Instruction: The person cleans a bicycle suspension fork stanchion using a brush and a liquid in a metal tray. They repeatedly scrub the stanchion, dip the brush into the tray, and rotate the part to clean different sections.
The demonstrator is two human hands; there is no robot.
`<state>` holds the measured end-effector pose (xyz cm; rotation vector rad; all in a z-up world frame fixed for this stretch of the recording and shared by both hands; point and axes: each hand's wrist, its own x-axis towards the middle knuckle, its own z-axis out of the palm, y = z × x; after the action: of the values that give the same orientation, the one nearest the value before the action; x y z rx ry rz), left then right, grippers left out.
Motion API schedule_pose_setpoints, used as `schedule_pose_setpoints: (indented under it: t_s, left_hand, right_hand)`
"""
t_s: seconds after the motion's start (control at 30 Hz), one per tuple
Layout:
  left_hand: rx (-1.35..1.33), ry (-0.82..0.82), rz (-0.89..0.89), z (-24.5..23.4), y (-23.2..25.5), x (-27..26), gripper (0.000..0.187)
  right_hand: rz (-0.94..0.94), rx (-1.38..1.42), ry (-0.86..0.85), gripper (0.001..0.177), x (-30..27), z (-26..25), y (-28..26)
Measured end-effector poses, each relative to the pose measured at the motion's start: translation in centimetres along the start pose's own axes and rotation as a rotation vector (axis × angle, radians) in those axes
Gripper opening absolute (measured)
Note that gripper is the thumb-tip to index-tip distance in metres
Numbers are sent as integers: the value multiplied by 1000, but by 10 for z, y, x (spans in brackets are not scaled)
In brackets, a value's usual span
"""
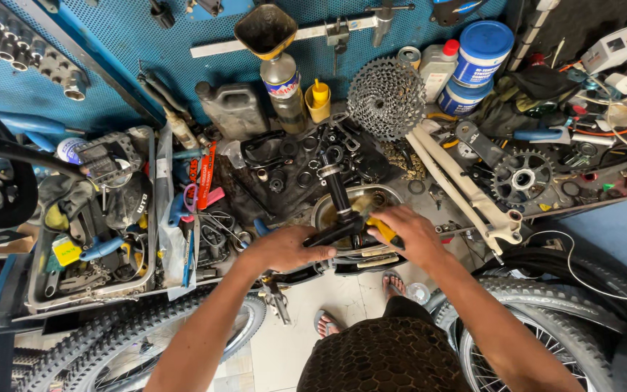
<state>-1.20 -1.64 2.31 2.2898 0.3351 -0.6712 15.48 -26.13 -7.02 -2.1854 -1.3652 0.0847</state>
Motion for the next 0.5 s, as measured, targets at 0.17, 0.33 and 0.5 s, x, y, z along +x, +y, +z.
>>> schedule_pose_setpoints:
  t_s: [0.17,0.33,0.5]
  left_hand:
    - [-65,208,-56,3,5,-21,75]
    - [-184,316,-184,5,3,-36,65]
    - [-362,446,-209,7,0,-49,69]
  right_hand:
    - [-137,-269,-184,66,2,4,21]
    - [-47,-165,-108,46,20,-18,7]
    - [98,126,90,53,44,-63,-43]
